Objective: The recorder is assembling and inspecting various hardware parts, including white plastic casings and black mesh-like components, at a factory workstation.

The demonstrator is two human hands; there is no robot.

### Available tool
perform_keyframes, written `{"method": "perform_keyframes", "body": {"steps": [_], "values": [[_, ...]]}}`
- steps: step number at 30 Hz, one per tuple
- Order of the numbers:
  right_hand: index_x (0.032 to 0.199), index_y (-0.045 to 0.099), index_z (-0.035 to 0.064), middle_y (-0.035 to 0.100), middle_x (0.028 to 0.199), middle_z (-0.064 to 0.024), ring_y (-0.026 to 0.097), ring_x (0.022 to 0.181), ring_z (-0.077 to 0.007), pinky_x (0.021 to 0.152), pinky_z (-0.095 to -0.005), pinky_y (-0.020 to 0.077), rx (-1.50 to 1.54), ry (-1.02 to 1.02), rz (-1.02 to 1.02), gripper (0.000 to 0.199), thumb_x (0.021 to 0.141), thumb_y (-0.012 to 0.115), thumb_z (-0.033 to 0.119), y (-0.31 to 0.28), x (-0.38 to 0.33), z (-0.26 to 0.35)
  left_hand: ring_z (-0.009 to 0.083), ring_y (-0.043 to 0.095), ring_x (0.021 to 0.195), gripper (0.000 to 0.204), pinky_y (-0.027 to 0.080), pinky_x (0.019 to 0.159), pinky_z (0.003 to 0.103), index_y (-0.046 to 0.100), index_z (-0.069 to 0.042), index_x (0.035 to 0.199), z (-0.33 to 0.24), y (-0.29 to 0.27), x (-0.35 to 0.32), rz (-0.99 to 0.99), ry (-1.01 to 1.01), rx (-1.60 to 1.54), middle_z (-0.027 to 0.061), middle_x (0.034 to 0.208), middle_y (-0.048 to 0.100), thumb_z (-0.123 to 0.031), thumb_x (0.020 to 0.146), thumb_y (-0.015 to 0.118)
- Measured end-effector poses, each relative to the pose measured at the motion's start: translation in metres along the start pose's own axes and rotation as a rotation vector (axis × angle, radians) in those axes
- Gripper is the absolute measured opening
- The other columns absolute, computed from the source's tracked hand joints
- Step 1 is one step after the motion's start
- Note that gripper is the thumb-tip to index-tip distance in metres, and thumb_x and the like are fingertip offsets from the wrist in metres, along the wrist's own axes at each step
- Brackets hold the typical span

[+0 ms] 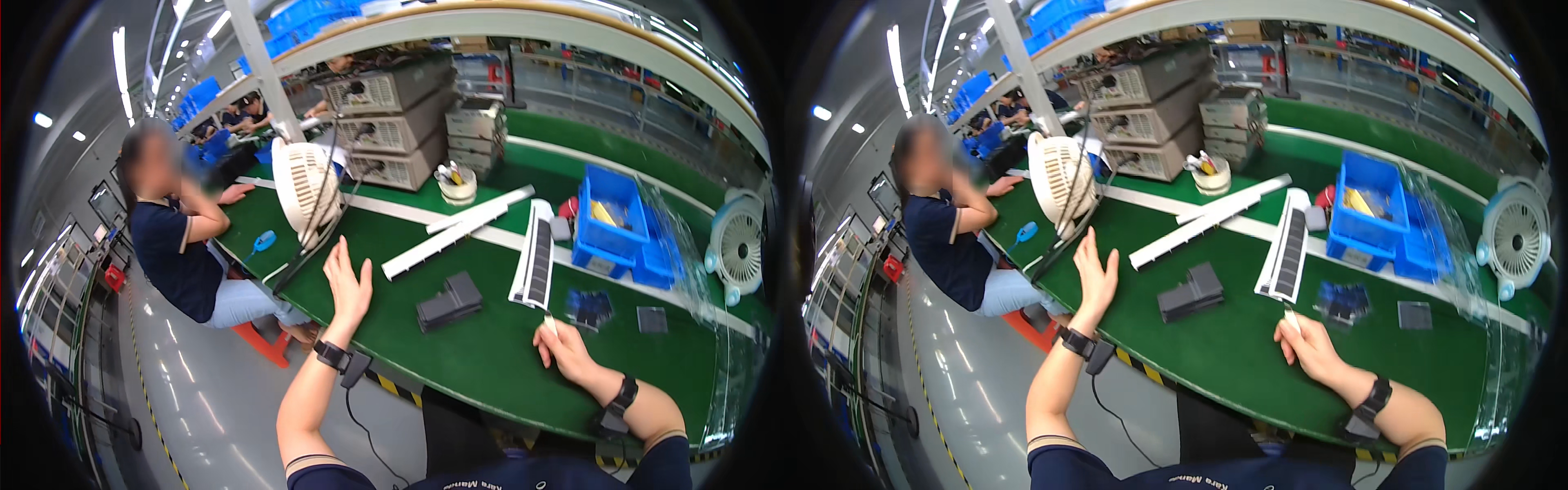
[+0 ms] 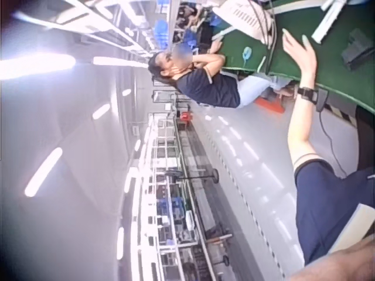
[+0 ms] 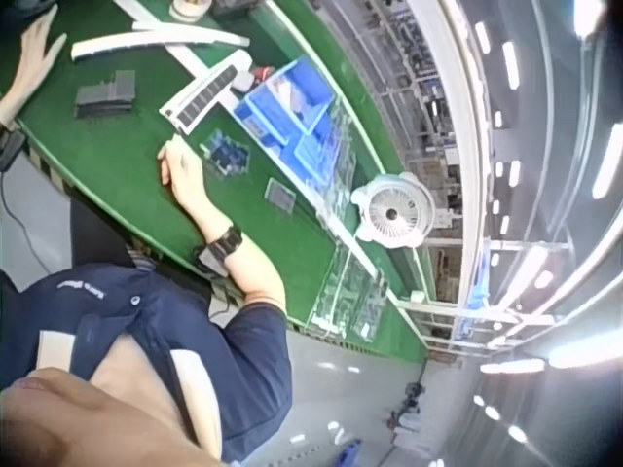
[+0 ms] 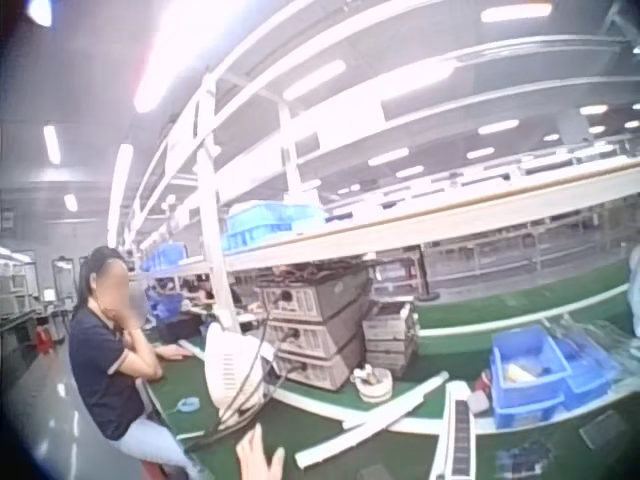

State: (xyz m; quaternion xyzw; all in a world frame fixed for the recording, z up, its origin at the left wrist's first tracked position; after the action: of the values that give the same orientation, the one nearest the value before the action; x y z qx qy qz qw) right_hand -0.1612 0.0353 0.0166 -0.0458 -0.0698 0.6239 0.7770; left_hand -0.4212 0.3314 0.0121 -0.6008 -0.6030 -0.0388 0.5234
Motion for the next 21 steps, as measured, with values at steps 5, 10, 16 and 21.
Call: {"method": "perform_keyframes", "body": {"steps": [5,10,16,21], "values": [[0.082,0.051,0.0036,0.050,0.057,-0.0009,0.045,0.050,-0.0075,0.049,-0.0214,0.0376,0.029,0.013,0.028,0.033,0.098,0.040,0.031,0.001,0.004,-0.004,0.0367,0.035,0.120,0.060,0.028,0.102,0.044,0.029,0.000,0.138,-0.012,-0.009,0.001,-0.067,0.073,-0.021,0.0218,0.129,0.038,-0.018,0.087,0.055],[0.081,0.052,0.0030,0.049,0.056,-0.0005,0.045,0.049,-0.0071,0.048,-0.0220,0.0381,0.024,0.053,0.002,0.032,0.097,0.041,0.029,-0.002,-0.008,-0.017,0.0358,0.033,0.124,0.065,0.027,0.104,0.045,0.038,-0.002,0.134,-0.088,-0.035,-0.019,0.076,0.390,-0.166,0.0178,0.134,0.037,-0.020,0.077,0.063],[0.082,0.052,0.0031,0.049,0.056,-0.0007,0.045,0.050,-0.0070,0.048,-0.0221,0.0378,0.055,0.021,0.022,0.033,0.097,0.041,0.030,-0.001,-0.010,-0.014,0.0367,0.048,0.112,0.088,0.040,0.096,0.041,0.015,-0.006,0.144,-0.123,-0.024,-0.054,0.698,0.125,-0.321,0.0234,0.125,0.044,-0.030,0.079,0.069],[0.081,0.052,0.0033,0.049,0.056,-0.0002,0.046,0.049,-0.0069,0.048,-0.0220,0.0380,0.028,0.011,0.019,0.034,0.098,0.041,0.031,0.000,-0.005,-0.008,0.0387,0.059,0.085,0.102,0.048,0.078,0.041,0.004,-0.006,0.145,-0.122,-0.017,-0.037,0.785,0.143,-0.143,0.0232,0.091,0.060,-0.013,0.069,0.073]]}}
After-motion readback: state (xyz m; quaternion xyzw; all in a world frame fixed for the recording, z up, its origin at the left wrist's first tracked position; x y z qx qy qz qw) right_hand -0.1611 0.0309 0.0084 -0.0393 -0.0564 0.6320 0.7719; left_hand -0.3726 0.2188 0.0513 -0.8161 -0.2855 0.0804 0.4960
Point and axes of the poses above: each hand's wrist, its own x-axis towards the middle knuckle, its own y-axis out of the palm, z = x × y, the point moved 2 cm from there along x, towards the middle knuckle
